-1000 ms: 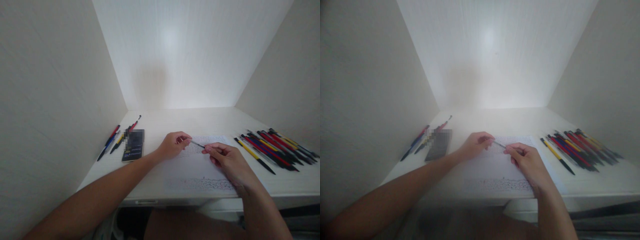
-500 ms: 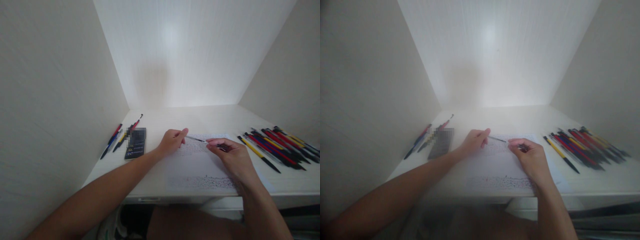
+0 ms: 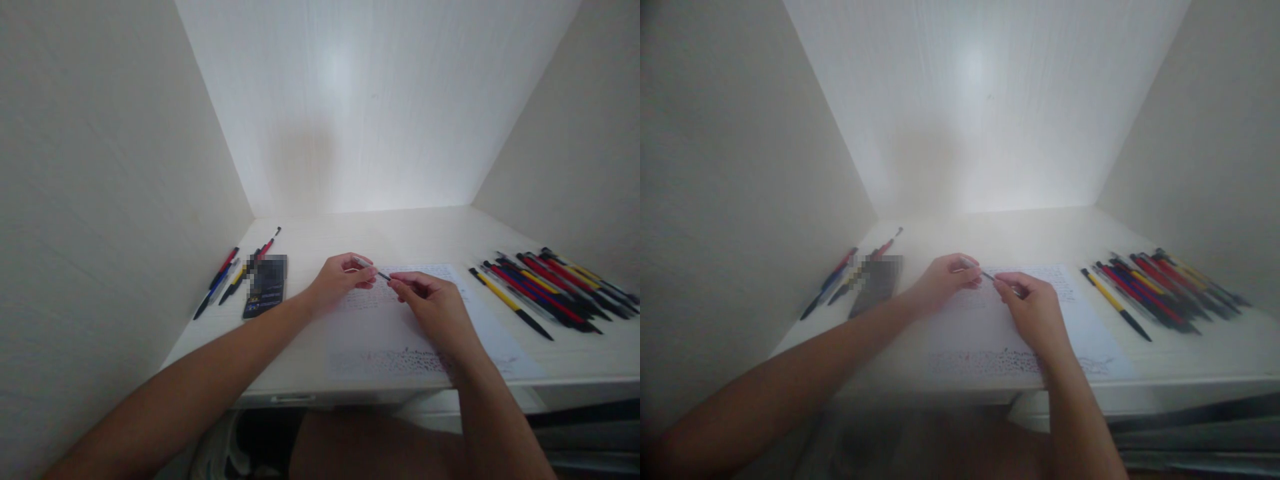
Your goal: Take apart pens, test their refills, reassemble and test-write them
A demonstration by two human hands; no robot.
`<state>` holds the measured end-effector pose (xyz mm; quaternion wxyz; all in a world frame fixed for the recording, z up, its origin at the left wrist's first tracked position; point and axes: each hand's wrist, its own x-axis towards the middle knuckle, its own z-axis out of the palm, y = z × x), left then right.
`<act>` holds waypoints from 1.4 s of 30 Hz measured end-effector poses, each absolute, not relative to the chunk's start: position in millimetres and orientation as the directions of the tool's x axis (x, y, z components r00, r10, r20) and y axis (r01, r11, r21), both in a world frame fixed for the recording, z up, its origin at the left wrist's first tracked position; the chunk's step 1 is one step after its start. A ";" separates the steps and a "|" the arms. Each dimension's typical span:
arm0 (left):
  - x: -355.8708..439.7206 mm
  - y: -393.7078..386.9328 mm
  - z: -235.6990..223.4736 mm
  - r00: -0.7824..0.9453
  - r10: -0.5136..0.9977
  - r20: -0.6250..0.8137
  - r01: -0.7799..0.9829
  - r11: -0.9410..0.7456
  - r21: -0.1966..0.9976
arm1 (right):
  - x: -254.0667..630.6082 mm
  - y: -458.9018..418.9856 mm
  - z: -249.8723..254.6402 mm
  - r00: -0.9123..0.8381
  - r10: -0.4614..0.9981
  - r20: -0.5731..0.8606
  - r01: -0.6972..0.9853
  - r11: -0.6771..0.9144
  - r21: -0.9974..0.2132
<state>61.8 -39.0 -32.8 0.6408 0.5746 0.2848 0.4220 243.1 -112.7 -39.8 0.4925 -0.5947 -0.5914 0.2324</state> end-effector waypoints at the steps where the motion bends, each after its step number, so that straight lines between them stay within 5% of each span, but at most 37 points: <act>1: 61.5 -37.6 -34.1 0.487 0.868 0.098 -0.262 0.038 0.964 | 243.6 -112.4 -40.0 0.201 0.926 0.319 0.482 0.190 -0.855; 13: 51.0 -27.7 -37.2 0.274 0.959 -0.078 -0.473 0.205 0.857 | 274.1 -112.7 -44.5 0.297 0.905 0.305 0.617 0.061 -0.784; 27: 59.0 -28.3 -39.2 0.239 0.971 -0.024 -0.330 0.105 0.938 | 283.4 -117.6 -30.6 0.425 0.846 0.321 0.372 0.160 -0.914; 35: 58.8 -26.3 -38.3 0.193 0.981 0.002 -0.261 0.049 0.964 | 312.6 -120.0 -37.9 0.453 0.815 0.361 0.602 0.019 -0.798; 42: 49.6 -33.2 -29.0 0.208 0.978 0.036 -0.249 0.017 0.968 | 294.1 -116.0 -42.9 0.329 0.825 0.460 0.850 -0.047 -0.524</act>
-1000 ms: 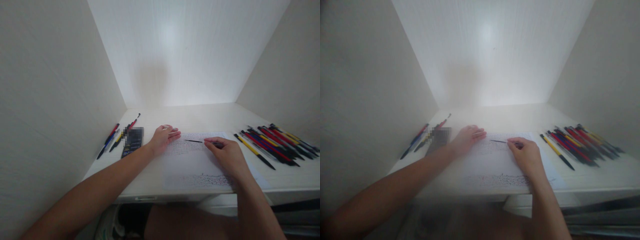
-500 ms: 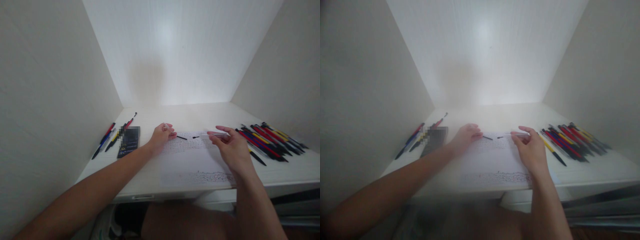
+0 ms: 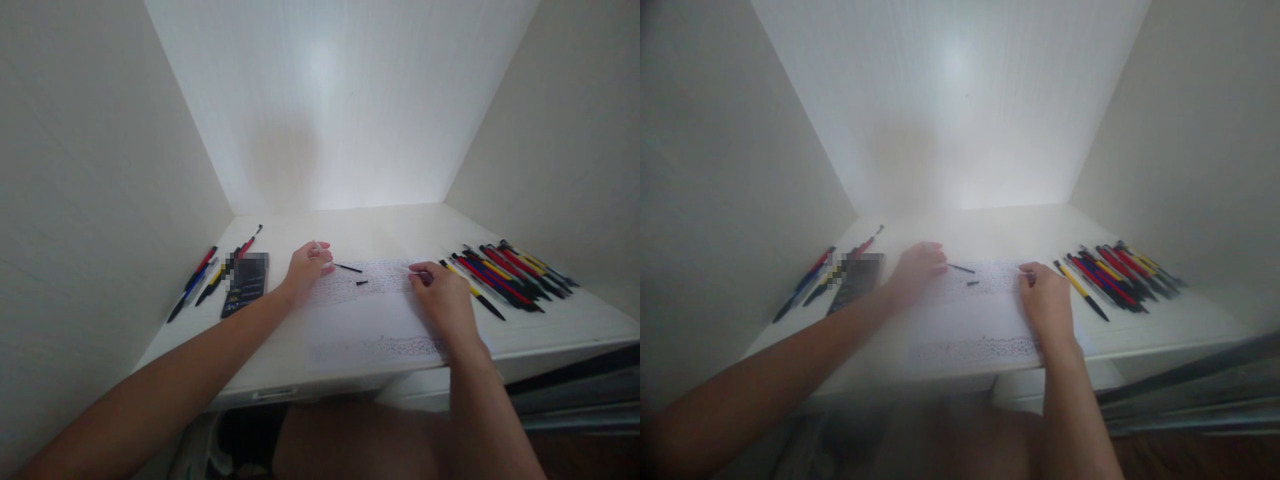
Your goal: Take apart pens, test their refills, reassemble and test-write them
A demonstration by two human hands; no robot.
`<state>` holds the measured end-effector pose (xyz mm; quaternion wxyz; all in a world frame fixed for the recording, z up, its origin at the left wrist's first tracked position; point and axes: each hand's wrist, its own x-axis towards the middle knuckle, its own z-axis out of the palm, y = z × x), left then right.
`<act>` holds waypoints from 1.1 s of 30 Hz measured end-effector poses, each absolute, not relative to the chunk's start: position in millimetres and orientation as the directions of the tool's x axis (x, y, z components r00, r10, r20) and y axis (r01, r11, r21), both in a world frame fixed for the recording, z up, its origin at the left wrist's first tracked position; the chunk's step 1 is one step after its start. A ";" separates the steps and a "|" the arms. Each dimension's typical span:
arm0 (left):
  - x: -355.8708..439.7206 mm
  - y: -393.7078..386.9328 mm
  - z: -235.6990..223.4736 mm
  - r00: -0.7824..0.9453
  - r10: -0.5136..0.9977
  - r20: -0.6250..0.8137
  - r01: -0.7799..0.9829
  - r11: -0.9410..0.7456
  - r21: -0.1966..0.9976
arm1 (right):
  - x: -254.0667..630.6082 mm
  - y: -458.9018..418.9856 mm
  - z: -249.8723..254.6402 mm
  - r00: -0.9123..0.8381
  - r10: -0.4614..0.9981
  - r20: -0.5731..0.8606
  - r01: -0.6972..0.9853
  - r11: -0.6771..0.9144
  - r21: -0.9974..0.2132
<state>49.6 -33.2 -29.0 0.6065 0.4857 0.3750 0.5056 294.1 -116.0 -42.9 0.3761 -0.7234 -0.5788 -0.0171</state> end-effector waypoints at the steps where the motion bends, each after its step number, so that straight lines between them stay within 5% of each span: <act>1: 48.9 -32.9 -29.1 0.195 0.980 0.045 -0.243 0.004 0.970 | 292.5 -114.9 -44.3 0.305 0.832 0.463 0.869 -0.044 -0.493; 4: 47.4 -27.3 -31.7 0.156 0.984 0.083 -0.132 -0.062 0.989 | 291.1 -112.3 -49.1 0.241 0.863 0.445 0.901 -0.028 -0.433; 7: 43.2 -18.0 -33.7 0.115 0.972 0.206 0.228 -0.228 0.947 | 291.5 -112.0 -52.0 0.210 0.869 0.447 0.919 -0.019 -0.394; 14: 26.0 -10.0 -30.7 0.347 0.866 0.359 0.797 -0.474 0.374 | 286.8 -116.3 -50.4 0.140 0.818 0.558 0.908 0.119 -0.402; 17: 24.4 -10.8 -30.1 0.443 0.849 0.289 0.849 -0.501 0.170 | 283.2 -115.9 -50.9 0.098 0.819 0.565 0.905 0.163 -0.393; 22: 26.0 -13.4 -27.3 0.509 0.843 0.175 0.856 -0.517 -0.002 | 276.3 -115.1 -50.8 0.049 0.833 0.550 0.909 0.191 -0.369; 33: 33.5 -16.3 -31.7 0.575 0.745 0.339 0.806 -0.587 -0.077 | 253.2 -112.2 -49.6 -0.077 0.875 0.479 0.930 0.237 -0.283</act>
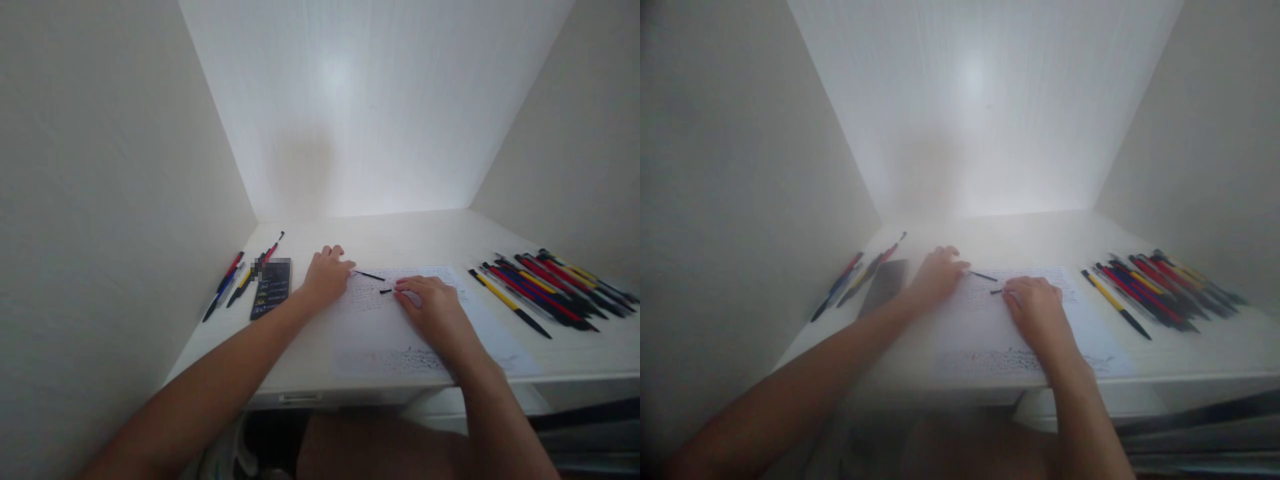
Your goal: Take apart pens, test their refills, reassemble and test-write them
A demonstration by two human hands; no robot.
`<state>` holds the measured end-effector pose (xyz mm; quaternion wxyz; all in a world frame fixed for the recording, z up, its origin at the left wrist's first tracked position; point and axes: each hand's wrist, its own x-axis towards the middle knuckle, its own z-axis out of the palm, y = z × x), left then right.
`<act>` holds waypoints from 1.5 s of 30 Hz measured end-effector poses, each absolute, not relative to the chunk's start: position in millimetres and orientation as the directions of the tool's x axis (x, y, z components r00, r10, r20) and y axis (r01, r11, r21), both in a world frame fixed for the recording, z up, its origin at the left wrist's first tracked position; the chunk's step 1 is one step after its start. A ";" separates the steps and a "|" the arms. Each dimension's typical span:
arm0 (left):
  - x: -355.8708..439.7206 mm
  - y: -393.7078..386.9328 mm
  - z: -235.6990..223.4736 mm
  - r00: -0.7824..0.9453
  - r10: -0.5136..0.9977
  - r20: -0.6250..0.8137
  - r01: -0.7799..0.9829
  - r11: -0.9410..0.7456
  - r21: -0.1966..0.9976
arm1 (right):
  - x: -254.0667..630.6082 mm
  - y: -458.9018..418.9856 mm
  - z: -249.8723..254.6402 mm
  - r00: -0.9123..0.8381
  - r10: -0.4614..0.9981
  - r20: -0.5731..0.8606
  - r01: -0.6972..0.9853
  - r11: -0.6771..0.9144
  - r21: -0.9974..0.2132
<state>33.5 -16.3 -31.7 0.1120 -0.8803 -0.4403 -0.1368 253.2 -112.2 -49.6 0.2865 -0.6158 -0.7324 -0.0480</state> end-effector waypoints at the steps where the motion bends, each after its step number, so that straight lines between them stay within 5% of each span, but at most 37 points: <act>1: 35.0 -15.0 -33.2 0.582 0.738 0.341 0.798 -0.599 -0.067 | 251.7 -111.6 -50.5 -0.090 0.883 0.461 0.935 0.234 -0.266; 22: 41.8 3.8 -39.4 0.606 0.718 0.342 0.729 -0.673 0.121 | 243.5 -110.9 -56.3 -0.106 0.892 0.440 0.948 0.225 -0.227; 32: 43.1 1.9 -41.4 0.605 0.716 0.348 0.743 -0.665 0.077 | 242.5 -112.3 -56.5 -0.106 0.889 0.445 0.944 0.231 -0.237; 38: 49.1 -9.7 -35.9 0.531 0.671 0.517 0.666 -0.708 0.236 | 243.5 -114.5 -48.9 0.035 0.826 0.563 0.863 0.259 -0.434; 42: 57.0 -28.9 -32.2 0.578 0.551 0.602 0.459 -0.829 0.319 | 246.4 -116.6 -41.5 0.178 0.882 0.437 0.679 0.212 -0.703; 45: 62.3 -41.9 -31.0 0.614 0.487 0.621 0.358 -0.873 0.331 | 246.9 -118.9 -38.4 0.130 0.931 0.342 0.512 0.233 -0.827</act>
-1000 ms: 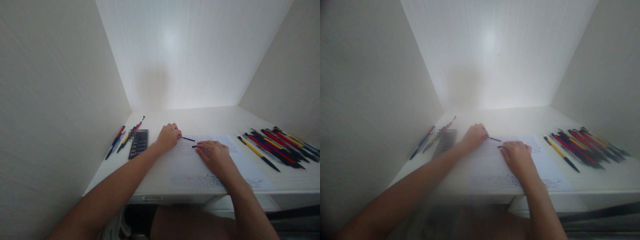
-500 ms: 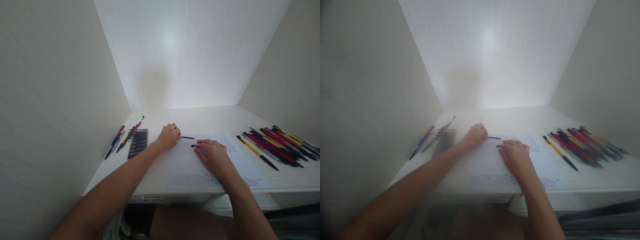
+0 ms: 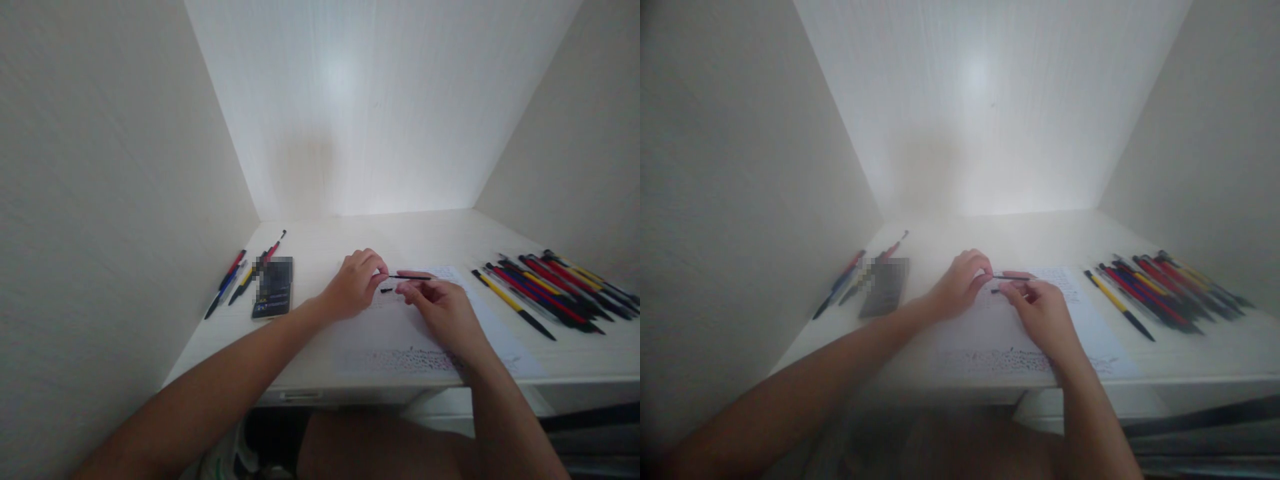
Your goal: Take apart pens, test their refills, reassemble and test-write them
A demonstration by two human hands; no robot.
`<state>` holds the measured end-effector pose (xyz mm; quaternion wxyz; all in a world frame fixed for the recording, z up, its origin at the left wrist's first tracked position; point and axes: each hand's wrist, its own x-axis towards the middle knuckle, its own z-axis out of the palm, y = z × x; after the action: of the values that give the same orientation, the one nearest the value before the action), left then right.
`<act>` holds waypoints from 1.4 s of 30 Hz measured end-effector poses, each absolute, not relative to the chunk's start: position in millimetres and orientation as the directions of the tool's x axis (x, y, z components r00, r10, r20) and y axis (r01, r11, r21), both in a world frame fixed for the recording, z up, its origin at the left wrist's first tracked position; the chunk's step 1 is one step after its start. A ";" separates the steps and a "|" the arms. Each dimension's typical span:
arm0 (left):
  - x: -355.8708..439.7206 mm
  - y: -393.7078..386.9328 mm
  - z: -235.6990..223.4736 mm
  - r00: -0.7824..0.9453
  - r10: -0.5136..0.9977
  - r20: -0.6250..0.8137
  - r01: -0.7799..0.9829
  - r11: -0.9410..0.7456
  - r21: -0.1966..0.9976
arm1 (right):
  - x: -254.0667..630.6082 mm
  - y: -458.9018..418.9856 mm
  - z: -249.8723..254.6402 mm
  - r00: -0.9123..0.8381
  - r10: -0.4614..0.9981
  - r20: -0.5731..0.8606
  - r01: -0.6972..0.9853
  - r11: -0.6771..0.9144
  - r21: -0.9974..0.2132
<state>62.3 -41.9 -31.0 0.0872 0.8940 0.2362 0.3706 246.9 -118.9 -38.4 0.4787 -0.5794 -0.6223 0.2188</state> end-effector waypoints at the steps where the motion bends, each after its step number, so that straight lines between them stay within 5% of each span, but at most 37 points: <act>1: 63.7 -44.9 -31.2 0.623 0.477 0.619 0.344 -0.879 0.331 | 246.3 -119.7 -37.8 0.111 0.935 0.337 0.457 0.253 -0.853; 9: 59.9 -48.3 -28.6 0.652 0.502 0.568 0.338 -0.863 0.375 | 244.1 -119.2 -35.5 0.135 0.928 0.347 0.303 0.295 -0.906; 21: 30.5 -34.8 -16.7 0.840 0.537 0.081 0.466 -0.789 0.400 | 251.2 -119.2 -38.7 0.083 0.966 0.246 0.436 0.186 -0.880; 27: 32.9 -36.3 -17.0 0.846 0.533 0.022 0.488 -0.790 0.371 | 249.9 -120.0 -39.0 -0.050 0.978 0.203 0.554 0.196 -0.809; 42: 34.3 -34.0 -15.3 0.838 0.541 -0.066 0.525 -0.769 0.365 | 247.4 -119.1 -44.4 -0.062 0.973 0.220 0.614 0.211 -0.761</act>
<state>34.3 -34.0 -15.3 0.1879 0.9402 0.2834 0.0214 247.4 -119.1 -44.4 0.3670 -0.5782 -0.6862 0.2452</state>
